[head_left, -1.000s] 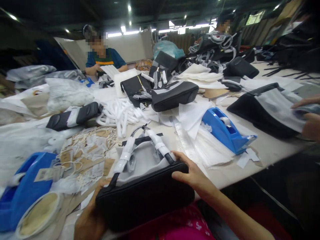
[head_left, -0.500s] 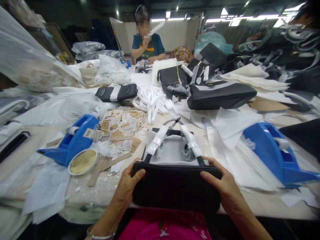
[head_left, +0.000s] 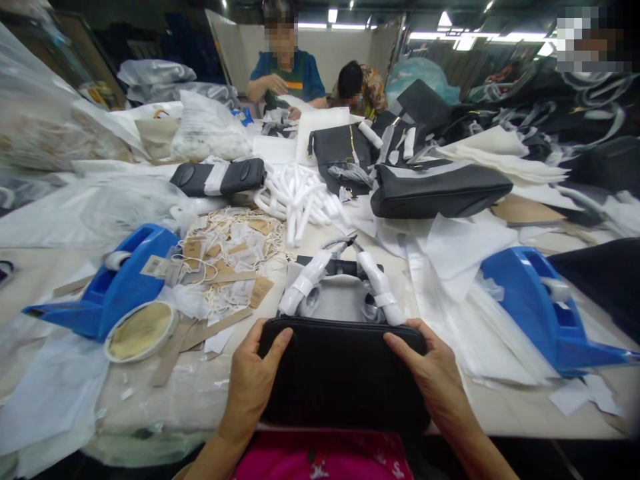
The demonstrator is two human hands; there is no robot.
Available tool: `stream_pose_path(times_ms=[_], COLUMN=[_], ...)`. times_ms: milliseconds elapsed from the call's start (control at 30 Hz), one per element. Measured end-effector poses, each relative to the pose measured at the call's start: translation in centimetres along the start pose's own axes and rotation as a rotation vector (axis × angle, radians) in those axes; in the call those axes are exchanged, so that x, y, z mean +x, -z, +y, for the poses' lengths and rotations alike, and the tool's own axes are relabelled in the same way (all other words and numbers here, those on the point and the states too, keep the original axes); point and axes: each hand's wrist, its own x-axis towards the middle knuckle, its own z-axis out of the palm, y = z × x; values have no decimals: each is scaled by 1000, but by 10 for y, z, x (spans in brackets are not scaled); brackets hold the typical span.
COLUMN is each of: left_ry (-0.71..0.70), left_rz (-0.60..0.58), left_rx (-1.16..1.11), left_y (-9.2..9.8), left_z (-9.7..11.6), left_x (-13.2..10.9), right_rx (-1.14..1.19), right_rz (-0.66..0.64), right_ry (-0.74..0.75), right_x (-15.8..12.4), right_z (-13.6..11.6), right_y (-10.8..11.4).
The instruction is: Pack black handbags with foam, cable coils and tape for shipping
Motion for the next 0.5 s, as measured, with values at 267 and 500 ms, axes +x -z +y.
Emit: stream_pose_path(times_ms=[267, 500], left_ry=[-629, -1296], left_rz=[358, -135], left_rx=[641, 858], left_y=[-13, -35], left_z=[2, 21], left_x=[0, -2], right_rx=[-70, -374], right_rz=[-45, 20], right_ry=[74, 205], right_x=[3, 5], right_z=[-4, -14], right_y=[-4, 5])
